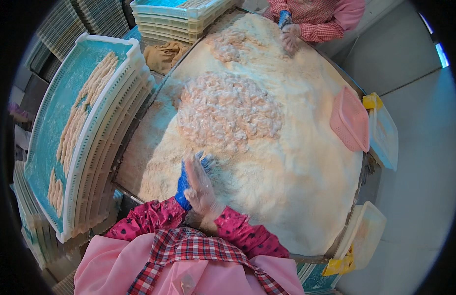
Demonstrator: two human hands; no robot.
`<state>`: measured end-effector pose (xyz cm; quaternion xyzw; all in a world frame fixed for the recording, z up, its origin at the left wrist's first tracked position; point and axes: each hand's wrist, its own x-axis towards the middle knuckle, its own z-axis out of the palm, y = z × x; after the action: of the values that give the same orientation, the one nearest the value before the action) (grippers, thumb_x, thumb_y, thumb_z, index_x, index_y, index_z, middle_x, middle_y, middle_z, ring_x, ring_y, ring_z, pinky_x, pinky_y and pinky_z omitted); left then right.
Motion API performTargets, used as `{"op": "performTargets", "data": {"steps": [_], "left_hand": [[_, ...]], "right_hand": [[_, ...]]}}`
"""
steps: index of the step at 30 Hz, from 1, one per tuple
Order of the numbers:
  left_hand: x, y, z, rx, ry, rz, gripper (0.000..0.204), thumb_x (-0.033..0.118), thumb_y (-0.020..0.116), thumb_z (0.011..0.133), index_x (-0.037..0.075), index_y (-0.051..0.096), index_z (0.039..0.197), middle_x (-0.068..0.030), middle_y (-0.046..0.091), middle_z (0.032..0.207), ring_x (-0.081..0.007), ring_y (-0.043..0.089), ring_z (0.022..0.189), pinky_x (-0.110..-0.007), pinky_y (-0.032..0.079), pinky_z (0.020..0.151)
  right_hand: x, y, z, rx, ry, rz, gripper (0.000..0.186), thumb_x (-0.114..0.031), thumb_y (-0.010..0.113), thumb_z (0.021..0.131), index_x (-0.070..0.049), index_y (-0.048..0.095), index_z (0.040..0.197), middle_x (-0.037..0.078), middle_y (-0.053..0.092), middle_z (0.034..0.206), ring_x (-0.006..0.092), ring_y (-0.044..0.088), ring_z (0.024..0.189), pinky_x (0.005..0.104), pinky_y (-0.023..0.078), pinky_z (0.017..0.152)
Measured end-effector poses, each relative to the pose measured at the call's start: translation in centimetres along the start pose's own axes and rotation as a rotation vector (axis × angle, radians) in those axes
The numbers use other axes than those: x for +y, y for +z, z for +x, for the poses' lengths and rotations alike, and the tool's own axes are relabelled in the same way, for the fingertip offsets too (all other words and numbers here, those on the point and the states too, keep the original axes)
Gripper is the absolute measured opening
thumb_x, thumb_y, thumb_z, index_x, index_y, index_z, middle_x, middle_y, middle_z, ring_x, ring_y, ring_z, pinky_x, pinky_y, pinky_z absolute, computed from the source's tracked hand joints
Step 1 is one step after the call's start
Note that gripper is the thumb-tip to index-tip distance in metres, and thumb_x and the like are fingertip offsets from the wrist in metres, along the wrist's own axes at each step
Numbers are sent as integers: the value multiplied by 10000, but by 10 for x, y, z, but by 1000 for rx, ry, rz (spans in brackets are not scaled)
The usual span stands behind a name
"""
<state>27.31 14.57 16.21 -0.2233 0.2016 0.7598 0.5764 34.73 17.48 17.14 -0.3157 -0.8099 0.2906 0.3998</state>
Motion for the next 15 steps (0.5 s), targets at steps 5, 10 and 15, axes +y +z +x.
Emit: {"op": "performTargets", "data": {"steps": [5, 10, 15], "left_hand": [[66, -27, 18, -137, -247, 328, 427, 411, 374, 947, 97, 420, 1232, -86, 554, 1045, -176, 509, 781, -292, 454, 678], [123, 49, -25, -274, -238, 246, 492, 442, 402, 930, 58, 410, 1238, -78, 552, 1116, -176, 552, 884, -325, 486, 737], [249, 119, -100, -337, 369, 350, 511, 451, 476, 895, 82, 422, 1245, -85, 511, 1076, -212, 534, 899, -447, 503, 780]], "right_hand": [[93, -48, 83, 146, 157, -386, 326, -96, 564, 779, -19, 546, 1095, 176, 586, 1023, 345, 546, 943, 433, 418, 825], [192, -75, 111, -137, 362, -450, 307, -89, 591, 723, -61, 585, 1028, 167, 615, 959, 325, 585, 905, 390, 461, 788], [187, -138, 77, -163, 537, -344, 218, -1, 552, 691, -32, 581, 904, 53, 574, 780, 174, 530, 688, 298, 439, 635]]}}
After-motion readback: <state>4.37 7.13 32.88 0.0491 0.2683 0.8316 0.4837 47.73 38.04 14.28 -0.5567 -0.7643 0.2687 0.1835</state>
